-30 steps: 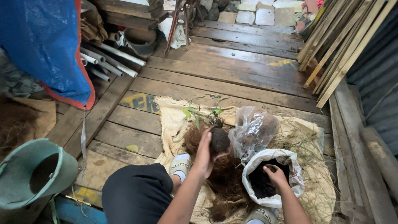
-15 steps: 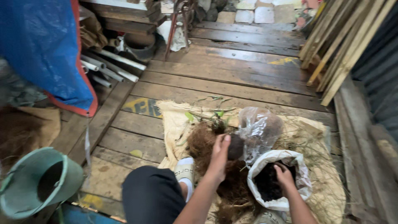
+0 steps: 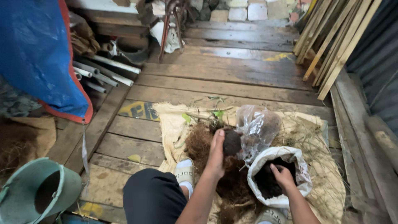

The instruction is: The person sits on a wooden floor and packs soil around the roots of a small plant to form a compact root ball. They repeatedly add soil from a white sack and press it by hand to shape the root ball.

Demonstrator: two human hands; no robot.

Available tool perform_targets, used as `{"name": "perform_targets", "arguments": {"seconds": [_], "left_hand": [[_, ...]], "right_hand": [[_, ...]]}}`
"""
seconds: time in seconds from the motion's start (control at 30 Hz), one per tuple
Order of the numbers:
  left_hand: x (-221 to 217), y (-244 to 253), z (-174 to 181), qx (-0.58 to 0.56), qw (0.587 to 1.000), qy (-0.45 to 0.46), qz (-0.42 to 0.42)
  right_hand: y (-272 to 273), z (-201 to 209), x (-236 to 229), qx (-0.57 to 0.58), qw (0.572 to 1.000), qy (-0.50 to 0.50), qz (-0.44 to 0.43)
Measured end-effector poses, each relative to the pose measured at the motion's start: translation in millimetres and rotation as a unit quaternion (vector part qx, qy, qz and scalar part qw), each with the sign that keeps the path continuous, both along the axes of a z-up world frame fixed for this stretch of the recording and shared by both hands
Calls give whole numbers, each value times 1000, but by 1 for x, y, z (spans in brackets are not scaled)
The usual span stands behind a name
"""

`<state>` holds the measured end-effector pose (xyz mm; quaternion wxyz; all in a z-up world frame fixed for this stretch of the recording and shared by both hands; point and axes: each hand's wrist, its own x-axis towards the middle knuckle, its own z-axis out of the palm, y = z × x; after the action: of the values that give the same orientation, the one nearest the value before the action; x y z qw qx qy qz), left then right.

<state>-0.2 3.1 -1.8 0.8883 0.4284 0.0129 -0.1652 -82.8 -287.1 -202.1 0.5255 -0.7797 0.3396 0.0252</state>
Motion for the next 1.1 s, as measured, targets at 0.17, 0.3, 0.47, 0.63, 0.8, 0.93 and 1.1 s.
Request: {"name": "perform_targets", "arguments": {"seconds": [0.17, 0.3, 0.47, 0.63, 0.8, 0.93, 1.1], "left_hand": [[6, 4, -2, -14, 1000, 14, 14], [10, 4, -3, 3, 999, 17, 41], [9, 2, 1, -6, 999, 28, 28], [10, 2, 6, 24, 997, 68, -1], [9, 3, 0, -16, 999, 48, -1], [10, 4, -6, -5, 998, 66, 1], [10, 3, -8, -17, 998, 54, 9]], "right_hand": [[-3, -3, 11, -56, 998, -31, 10], [-3, -8, 8, -10, 999, -44, -4], [-3, -13, 5, 31, 998, -43, -25], [-8, -15, 7, 30, 998, -31, -50], [-8, -19, 5, 30, 998, -24, -54], [-12, -24, 8, 112, 989, 41, -88], [-13, -29, 12, 138, 982, 47, -118]]}}
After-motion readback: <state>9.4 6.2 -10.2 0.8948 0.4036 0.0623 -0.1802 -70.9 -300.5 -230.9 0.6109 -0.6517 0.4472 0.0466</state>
